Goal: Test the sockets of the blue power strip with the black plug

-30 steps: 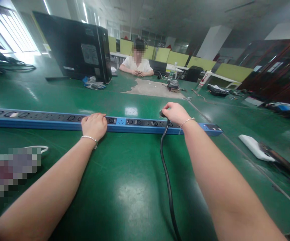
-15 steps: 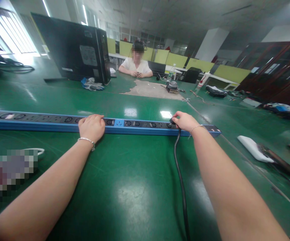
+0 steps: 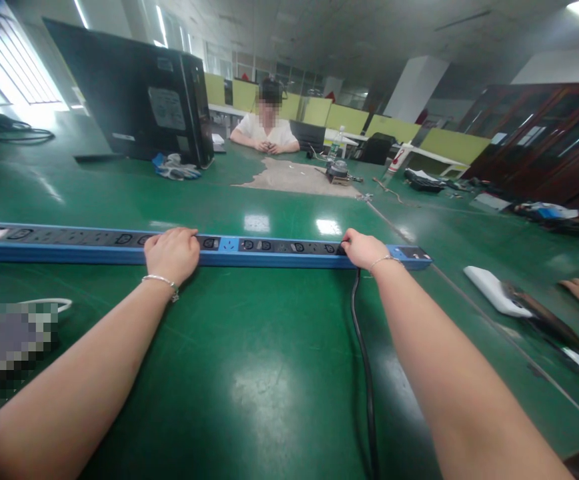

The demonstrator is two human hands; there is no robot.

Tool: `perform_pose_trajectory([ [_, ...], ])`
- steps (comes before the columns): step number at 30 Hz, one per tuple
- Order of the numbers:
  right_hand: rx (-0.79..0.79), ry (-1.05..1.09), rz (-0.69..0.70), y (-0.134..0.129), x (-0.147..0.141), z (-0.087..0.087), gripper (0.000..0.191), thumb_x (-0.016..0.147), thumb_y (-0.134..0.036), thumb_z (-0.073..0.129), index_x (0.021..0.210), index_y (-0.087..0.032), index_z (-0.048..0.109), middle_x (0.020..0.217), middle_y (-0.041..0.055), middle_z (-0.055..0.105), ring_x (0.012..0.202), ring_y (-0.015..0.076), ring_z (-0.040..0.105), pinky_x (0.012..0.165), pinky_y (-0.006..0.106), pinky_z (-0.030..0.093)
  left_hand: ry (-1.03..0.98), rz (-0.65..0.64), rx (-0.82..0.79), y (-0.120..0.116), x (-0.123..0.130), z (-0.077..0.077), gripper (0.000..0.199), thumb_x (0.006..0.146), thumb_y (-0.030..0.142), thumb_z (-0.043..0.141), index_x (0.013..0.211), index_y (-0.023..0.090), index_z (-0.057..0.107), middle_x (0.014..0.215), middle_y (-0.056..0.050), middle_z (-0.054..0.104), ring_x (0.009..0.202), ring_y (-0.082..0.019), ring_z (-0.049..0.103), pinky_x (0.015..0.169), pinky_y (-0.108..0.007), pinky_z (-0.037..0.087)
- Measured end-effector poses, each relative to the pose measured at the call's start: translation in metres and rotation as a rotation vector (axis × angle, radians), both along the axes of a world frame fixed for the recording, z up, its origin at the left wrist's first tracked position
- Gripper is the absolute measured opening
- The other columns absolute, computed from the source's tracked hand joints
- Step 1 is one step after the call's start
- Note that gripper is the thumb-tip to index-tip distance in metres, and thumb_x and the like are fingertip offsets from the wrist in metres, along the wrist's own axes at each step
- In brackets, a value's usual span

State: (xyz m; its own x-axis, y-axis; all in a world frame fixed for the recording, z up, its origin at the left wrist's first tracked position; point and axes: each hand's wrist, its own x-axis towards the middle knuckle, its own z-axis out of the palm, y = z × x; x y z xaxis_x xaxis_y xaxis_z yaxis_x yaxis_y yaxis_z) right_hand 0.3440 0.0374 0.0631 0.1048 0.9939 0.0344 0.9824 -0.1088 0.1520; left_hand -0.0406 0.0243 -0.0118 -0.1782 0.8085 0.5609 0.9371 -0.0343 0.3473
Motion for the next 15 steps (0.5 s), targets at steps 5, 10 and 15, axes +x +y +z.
perform_pose_trajectory([
  [5,-0.015,0.01,-0.021,0.002,-0.002,-0.001,0.03,0.085,-0.036,0.038,0.104,-0.023,0.057,0.092,0.0112,0.067,0.082,0.0254,0.062,0.066,0.032,0.041,-0.011,-0.011,-0.024,0.0,0.001,0.001,0.035,0.084,0.026,0.033,0.099,0.022,0.064,0.11,-0.009,0.066,0.112,-0.024,0.053,0.098,-0.041,0.026],
  [10,0.003,0.03,-0.04,0.0,-0.004,-0.005,0.03,0.086,-0.034,0.034,0.104,-0.024,0.056,0.09,0.0121,0.067,0.079,0.0269,0.062,0.064,0.034,0.041,0.03,0.021,-0.046,-0.001,0.002,0.002,0.037,0.085,0.026,0.031,0.102,0.022,0.063,0.111,-0.008,0.066,0.113,-0.023,0.053,0.099,-0.041,0.026],
  [15,0.052,0.066,-0.084,-0.008,-0.008,-0.008,0.033,0.088,-0.034,0.03,0.107,-0.022,0.054,0.088,0.0134,0.066,0.08,0.0286,0.062,0.065,0.035,0.041,0.133,-0.073,-0.06,-0.007,0.01,0.005,0.041,0.09,0.034,0.029,0.116,0.022,0.058,0.126,-0.006,0.059,0.127,-0.023,0.041,0.105,-0.042,0.022],
])
